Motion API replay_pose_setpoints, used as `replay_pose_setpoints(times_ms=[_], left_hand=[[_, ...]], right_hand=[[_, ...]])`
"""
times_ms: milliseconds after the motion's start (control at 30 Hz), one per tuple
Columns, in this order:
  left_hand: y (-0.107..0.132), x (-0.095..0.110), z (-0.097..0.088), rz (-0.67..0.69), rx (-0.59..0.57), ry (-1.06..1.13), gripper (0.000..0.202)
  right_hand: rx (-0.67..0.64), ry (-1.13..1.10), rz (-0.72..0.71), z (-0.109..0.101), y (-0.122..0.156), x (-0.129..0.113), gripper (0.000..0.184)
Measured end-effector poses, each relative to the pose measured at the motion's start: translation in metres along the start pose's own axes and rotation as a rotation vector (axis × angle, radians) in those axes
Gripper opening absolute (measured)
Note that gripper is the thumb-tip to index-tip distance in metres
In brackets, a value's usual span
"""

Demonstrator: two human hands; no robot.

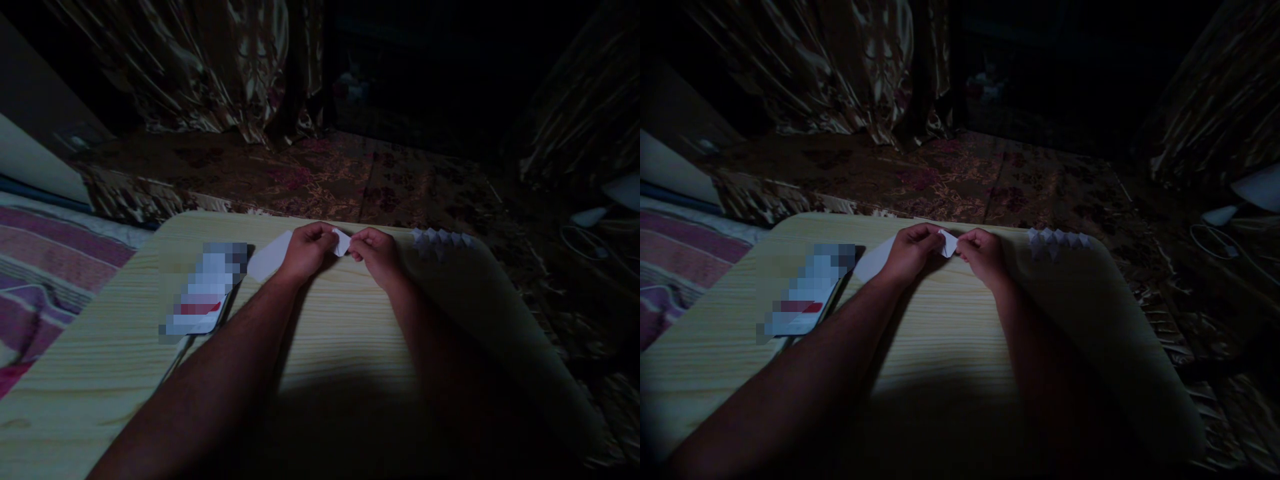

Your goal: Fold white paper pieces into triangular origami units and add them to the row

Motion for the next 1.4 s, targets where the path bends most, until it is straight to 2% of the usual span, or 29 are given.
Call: replay_pose_setpoints(times_ms=[200, 367, 733, 1400], left_hand=[[-0.0014, -0.0023, -0.0036, 0.013, 0.006, 0.008, 0.039], [-0.0018, -0.0036, -0.0044, 0.011, 0.010, 0.016, 0.035], [-0.0027, -0.0057, -0.0053, -0.002, 0.024, 0.018, 0.033], [-0.0019, -0.0060, -0.0013, 0.032, -0.027, 0.009, 0.028]], right_hand=[[-0.055, -0.035, -0.034, 0.0013, 0.0001, -0.0019, 0.023], [-0.098, -0.044, -0.076, 0.0019, 0.0017, -0.0073, 0.028], [-0.098, -0.048, -0.077, 0.0030, 0.0010, -0.0059, 0.028], [0.053, 0.017, -0.096, -0.0013, -0.0020, -0.0014, 0.026]])
Point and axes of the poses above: each hand's wrist, its own y-axis away from the middle knuckle, its own z-axis out of the palm, x = y × z, the point moved 6 cm from there along -y, towards the middle knuckle, and after that the axes turned 11 degrees about y, right-handed, at the moved point
